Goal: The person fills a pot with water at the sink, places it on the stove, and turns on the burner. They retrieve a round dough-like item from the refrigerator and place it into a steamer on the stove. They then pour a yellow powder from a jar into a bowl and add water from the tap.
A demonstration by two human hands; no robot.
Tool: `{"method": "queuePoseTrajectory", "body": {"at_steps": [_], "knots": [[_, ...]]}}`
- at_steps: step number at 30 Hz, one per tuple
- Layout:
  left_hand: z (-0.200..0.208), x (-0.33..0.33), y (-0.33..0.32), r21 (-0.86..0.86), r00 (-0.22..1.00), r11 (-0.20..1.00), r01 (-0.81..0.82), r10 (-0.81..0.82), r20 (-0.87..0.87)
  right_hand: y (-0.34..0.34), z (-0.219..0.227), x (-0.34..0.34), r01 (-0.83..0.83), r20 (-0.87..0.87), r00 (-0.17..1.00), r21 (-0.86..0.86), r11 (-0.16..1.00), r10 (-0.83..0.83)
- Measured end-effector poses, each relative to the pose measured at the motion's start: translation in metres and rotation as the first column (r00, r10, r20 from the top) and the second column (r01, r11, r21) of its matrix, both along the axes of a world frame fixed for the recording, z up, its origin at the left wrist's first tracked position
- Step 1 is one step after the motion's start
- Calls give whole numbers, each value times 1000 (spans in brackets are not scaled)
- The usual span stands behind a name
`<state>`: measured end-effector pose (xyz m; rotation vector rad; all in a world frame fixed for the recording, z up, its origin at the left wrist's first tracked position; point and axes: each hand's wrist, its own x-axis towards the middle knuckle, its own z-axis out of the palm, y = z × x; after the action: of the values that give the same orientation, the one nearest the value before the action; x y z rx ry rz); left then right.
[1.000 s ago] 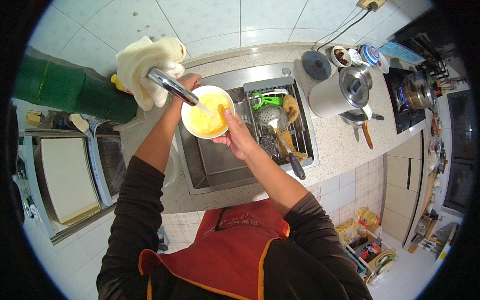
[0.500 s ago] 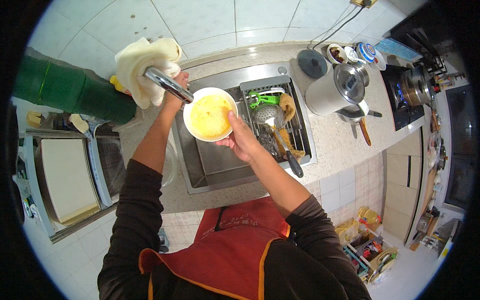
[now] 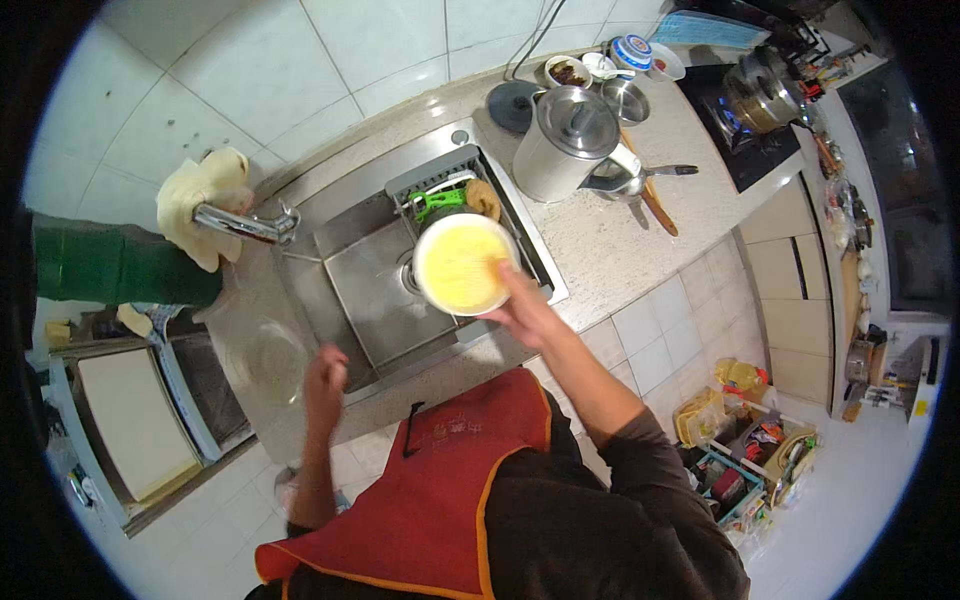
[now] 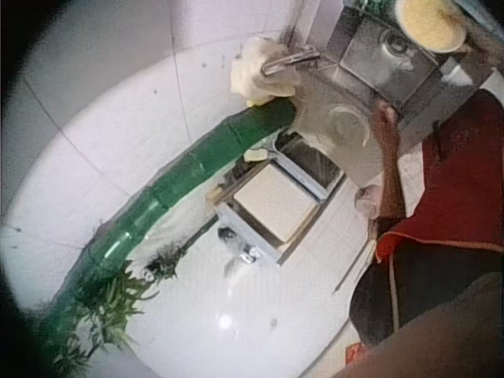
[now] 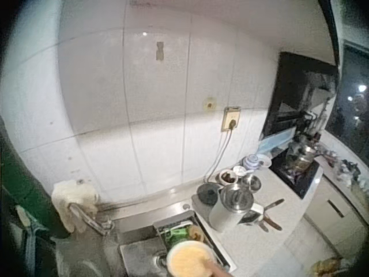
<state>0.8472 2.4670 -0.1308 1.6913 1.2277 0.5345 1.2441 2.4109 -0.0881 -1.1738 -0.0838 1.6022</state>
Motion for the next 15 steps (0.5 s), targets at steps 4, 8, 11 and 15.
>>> {"method": "queuePoseTrajectory", "body": {"at_steps": [4,8,11,15], "knots": [[-2,25,-126,-240,990,961,-138,128,-57,-57,-14,53,129,96,988,-72,989,-122],[5,40,-156,-293,990,950,-105,74,-117,-99,-39,99,279,135,954,-65,958,-269],[6,47,-151,-291,978,945,-147,96,-184,-119,-59,131,326,119,942,-100,940,-314],[2,56,-159,-305,971,927,-218,174,-166,-127,-82,160,335,54,942,-77,939,-331]]}}
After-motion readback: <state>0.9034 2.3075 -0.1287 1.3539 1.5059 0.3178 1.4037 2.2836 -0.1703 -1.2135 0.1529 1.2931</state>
